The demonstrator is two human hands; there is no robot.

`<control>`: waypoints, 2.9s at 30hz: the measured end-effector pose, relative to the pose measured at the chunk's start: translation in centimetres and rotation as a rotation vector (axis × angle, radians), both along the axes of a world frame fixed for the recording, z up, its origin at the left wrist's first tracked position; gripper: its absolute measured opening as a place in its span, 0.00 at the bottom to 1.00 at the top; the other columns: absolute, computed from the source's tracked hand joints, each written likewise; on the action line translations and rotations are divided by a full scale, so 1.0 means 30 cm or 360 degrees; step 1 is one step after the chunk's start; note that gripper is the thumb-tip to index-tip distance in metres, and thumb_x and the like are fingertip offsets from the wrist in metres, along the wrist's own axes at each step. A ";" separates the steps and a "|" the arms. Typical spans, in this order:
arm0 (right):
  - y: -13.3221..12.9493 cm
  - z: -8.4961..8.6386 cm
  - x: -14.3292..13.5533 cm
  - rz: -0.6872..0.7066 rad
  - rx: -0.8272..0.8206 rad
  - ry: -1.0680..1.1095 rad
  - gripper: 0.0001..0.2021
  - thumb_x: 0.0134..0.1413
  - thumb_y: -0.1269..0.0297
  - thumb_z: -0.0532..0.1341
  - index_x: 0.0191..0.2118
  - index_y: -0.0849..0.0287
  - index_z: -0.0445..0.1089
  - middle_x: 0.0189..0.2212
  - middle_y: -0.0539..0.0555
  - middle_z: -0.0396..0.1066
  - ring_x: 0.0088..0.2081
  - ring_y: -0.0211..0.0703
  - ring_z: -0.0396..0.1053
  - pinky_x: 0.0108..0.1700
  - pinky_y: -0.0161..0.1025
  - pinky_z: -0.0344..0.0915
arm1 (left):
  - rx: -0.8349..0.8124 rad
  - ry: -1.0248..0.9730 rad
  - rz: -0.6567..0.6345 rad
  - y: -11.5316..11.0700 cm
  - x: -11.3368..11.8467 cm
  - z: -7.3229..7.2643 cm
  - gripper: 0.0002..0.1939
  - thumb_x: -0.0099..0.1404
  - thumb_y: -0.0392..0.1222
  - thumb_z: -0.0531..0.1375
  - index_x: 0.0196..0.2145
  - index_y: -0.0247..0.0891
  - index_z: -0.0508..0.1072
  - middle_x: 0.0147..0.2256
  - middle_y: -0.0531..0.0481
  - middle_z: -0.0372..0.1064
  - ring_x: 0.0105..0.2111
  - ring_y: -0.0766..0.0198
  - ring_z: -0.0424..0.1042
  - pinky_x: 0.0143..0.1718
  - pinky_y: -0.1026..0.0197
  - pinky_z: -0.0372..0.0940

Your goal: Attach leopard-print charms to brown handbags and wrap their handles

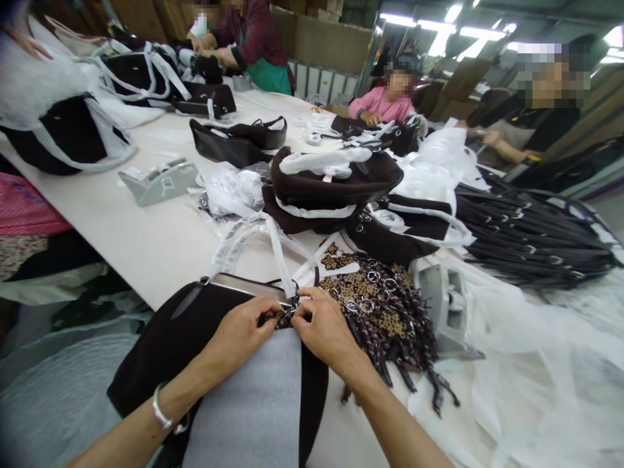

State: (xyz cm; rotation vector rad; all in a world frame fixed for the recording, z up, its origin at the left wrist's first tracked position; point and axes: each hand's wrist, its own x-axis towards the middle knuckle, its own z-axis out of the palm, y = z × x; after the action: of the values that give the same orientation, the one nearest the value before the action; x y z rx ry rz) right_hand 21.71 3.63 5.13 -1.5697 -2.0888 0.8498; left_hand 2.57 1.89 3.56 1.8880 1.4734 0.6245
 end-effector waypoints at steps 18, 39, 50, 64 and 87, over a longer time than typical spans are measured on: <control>-0.051 -0.084 -0.012 -0.0293 -0.0247 0.0431 0.05 0.53 0.66 0.64 0.27 0.54 0.75 0.50 0.55 0.71 0.53 0.49 0.68 0.59 0.47 0.59 | 0.0342 0.0138 0.0052 -0.073 0.012 -0.068 0.10 0.67 0.33 0.54 0.42 0.42 0.73 0.34 0.53 0.73 0.30 0.68 0.74 0.30 0.68 0.64; -0.055 -0.142 -0.019 -0.0478 -0.0368 0.0611 0.06 0.51 0.62 0.66 0.25 0.53 0.75 0.50 0.54 0.72 0.51 0.51 0.69 0.57 0.51 0.62 | 0.0135 -0.0145 -0.0079 -0.057 -0.010 -0.099 0.08 0.70 0.40 0.55 0.44 0.41 0.72 0.35 0.49 0.73 0.34 0.65 0.74 0.34 0.65 0.66; -0.048 -0.148 -0.018 -0.0410 -0.0257 0.0564 0.04 0.50 0.65 0.67 0.27 0.52 0.77 0.51 0.54 0.71 0.53 0.51 0.68 0.60 0.53 0.59 | -0.0604 -0.0374 0.0163 0.024 0.018 -0.035 0.10 0.68 0.45 0.55 0.32 0.41 0.72 0.27 0.55 0.70 0.28 0.66 0.68 0.32 0.65 0.61; 0.057 -0.167 0.102 -0.0676 -0.0374 0.0656 0.12 0.50 0.63 0.64 0.42 0.58 0.76 0.37 0.55 0.78 0.34 0.44 0.74 0.40 0.42 0.71 | -0.0382 -0.0287 0.0106 0.036 0.017 -0.014 0.12 0.70 0.45 0.52 0.30 0.40 0.66 0.28 0.54 0.66 0.30 0.64 0.65 0.34 0.63 0.58; 0.131 0.008 0.164 -0.0060 -0.0017 0.0265 0.05 0.55 0.66 0.62 0.31 0.57 0.74 0.31 0.51 0.75 0.34 0.40 0.71 0.38 0.36 0.65 | -0.0576 -0.0957 0.0095 0.128 0.020 0.026 0.15 0.66 0.49 0.57 0.27 0.37 0.64 0.25 0.58 0.55 0.26 0.69 0.53 0.29 0.66 0.51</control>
State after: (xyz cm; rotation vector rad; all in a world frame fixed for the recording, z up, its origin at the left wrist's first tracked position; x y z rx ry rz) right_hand 26.64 7.55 5.36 -1.4846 -1.9353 0.9457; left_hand 3.18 5.72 4.35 1.2364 1.1507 0.8044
